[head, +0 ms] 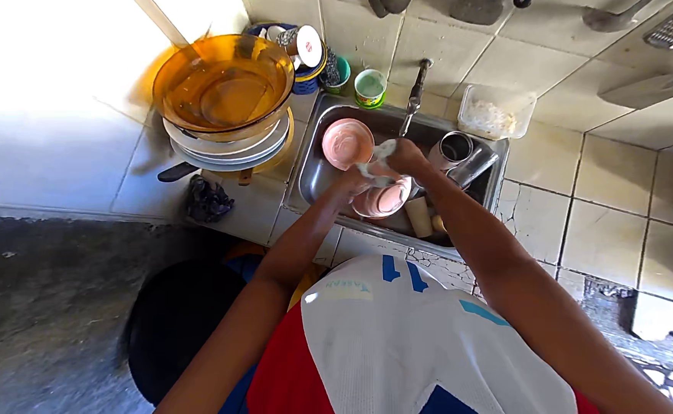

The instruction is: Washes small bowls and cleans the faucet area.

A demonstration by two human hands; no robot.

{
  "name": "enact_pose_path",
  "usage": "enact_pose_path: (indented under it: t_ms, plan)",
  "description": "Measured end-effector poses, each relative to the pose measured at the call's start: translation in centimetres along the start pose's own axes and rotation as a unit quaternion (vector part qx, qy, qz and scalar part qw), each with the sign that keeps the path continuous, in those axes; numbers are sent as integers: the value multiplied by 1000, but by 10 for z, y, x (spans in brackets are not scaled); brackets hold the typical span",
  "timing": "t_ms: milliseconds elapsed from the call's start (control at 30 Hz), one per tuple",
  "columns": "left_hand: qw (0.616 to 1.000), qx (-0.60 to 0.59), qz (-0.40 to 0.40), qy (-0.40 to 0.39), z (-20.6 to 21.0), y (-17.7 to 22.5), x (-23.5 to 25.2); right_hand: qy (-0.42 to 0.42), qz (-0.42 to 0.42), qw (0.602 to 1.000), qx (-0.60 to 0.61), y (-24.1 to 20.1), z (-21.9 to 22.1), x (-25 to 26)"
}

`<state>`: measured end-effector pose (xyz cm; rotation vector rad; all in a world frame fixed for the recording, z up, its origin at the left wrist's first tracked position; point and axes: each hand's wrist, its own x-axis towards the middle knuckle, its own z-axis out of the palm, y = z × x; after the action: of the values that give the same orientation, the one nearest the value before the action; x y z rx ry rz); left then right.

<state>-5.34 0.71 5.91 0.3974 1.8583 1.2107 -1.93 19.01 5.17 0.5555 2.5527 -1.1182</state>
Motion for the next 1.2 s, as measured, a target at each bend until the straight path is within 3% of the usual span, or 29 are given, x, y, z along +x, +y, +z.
enact_pose_path:
  t_ms: [33,100,200,300,400,500,567,633,700,767,900,967,1100,1200]
  plan:
    - [1000,21,13,14,8,8,0,-11,-14,1000,-23,-14,1,2]
    - [996,-27,51,73,17,12,4,16,-38,994,103,-22,-2,0]
    - [969,-190,54,150,17,4,15,46,-60,936,344,8,-2,-1]
    - [921,-337,26,194,22,-12,20,127,-28,909,396,37,18,-16]
    - [865,-467,20,184,25,-31,23,217,-43,920,323,45,51,-40]
    - [833,-526,8,169,33,-39,22,274,-98,951,102,35,75,-64]
    - [820,-532,-45,207,41,-30,22,290,-150,945,-27,26,85,-75]
    - [832,-499,-59,236,50,-20,21,269,-160,946,-82,20,80,-75]
    - [880,-404,-43,246,48,-21,19,208,-89,973,-55,18,61,-68]
    - [899,-350,-13,262,37,-22,21,167,-39,985,-13,25,45,-61]
    - [856,-443,7,266,22,-34,32,185,-149,971,-23,20,55,-82]
    - [859,-439,-16,263,29,-35,28,185,-174,966,-52,9,60,-86]
    - [901,-328,-8,283,39,-24,21,143,-43,989,3,16,52,-61]
    - [893,-309,30,326,41,-18,31,207,20,967,144,24,76,-49]
